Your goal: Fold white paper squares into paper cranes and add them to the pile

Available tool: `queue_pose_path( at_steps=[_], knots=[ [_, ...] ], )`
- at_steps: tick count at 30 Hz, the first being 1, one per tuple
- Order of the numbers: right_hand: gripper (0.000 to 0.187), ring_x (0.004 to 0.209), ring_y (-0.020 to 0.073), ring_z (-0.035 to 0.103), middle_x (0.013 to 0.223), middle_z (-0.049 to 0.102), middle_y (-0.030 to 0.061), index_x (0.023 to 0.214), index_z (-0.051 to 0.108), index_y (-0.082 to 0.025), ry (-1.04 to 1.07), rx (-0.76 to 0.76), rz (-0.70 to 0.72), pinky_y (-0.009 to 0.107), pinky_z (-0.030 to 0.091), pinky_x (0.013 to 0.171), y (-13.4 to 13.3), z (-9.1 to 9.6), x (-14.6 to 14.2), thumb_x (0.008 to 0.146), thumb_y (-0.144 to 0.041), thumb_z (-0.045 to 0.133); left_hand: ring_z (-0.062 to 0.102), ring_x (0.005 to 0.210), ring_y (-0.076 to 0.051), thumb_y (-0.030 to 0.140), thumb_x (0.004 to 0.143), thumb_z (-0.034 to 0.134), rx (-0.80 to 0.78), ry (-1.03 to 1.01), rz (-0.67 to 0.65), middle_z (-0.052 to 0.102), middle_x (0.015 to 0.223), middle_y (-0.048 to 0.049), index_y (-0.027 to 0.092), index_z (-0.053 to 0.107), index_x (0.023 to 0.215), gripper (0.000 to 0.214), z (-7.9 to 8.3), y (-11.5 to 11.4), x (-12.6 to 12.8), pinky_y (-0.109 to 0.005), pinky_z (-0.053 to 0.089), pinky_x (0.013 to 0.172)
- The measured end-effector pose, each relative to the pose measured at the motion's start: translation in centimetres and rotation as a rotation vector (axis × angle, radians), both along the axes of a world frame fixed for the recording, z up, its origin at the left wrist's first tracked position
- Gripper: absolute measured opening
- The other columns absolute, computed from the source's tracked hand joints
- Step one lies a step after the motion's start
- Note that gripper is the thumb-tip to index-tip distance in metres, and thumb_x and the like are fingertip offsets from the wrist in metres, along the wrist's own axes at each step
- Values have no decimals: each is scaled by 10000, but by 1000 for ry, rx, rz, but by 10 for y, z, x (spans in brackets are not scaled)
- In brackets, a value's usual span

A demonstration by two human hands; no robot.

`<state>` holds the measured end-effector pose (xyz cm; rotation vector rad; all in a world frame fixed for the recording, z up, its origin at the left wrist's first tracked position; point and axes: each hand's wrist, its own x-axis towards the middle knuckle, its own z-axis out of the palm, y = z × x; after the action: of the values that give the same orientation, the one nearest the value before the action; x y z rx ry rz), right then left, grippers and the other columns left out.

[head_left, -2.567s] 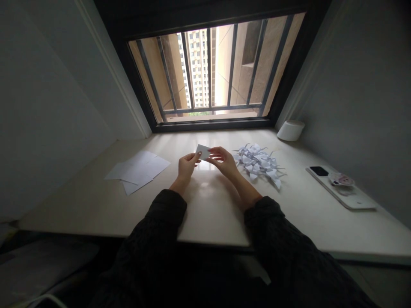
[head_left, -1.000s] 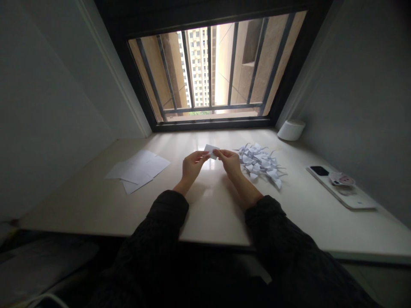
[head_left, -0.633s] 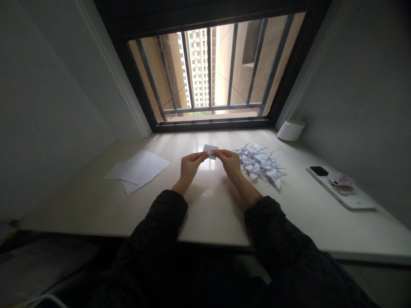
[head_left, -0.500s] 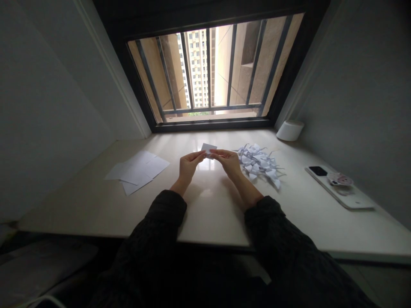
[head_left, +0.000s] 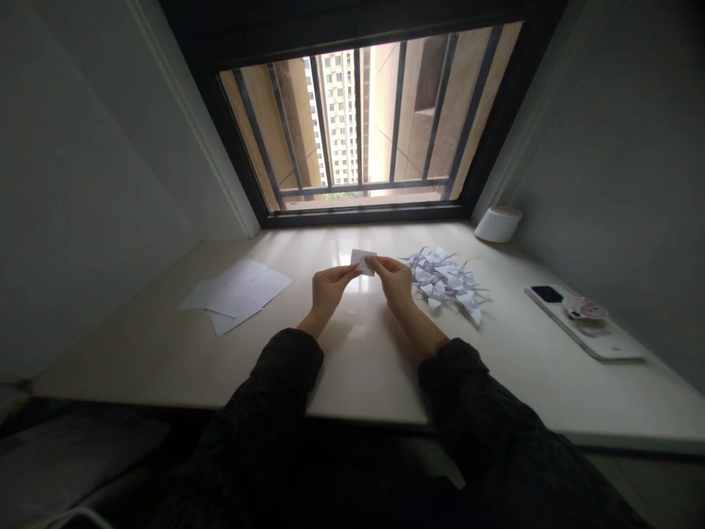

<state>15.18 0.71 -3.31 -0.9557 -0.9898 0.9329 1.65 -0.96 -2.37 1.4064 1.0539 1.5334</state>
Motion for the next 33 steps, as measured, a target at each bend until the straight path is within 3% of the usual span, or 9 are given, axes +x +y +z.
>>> queue_pose_path(
  at_steps=[7,11,27,33],
  knots=[
    [266,792,217,685,820,754,42,793,764,-223,-165,57,-54,330,524,731,-4,2,0,674,-457,719,655,865,-167,302,585,820,-225,-320,-43,733,909,-57,181,751,879,326,-5,7,1,-350,489,872],
    [230,796,215,682,824,755,32,789,768,-233,-216,97,-42,337,520,762,-6,4,2,679,-429,720,650,892,-157,256,552,832,-274,-467,-84,726,920,-47,176,747,871,340,-7,10,-1,-334,474,903],
    [318,845,229,689,834,752,49,815,760,-205,24,10,63,364,534,804,-3,1,-4,610,-447,771,646,966,-199,250,581,815,-244,-461,-54,722,949,-55,170,744,886,323,-1,8,2,-374,481,919],
    [326,849,224,679,858,750,50,824,760,-200,15,-8,60,366,539,789,0,-1,-4,613,-448,767,644,981,-200,245,583,814,-234,-459,-50,720,972,-62,163,741,892,328,0,7,2,-370,477,934]
  ],
)
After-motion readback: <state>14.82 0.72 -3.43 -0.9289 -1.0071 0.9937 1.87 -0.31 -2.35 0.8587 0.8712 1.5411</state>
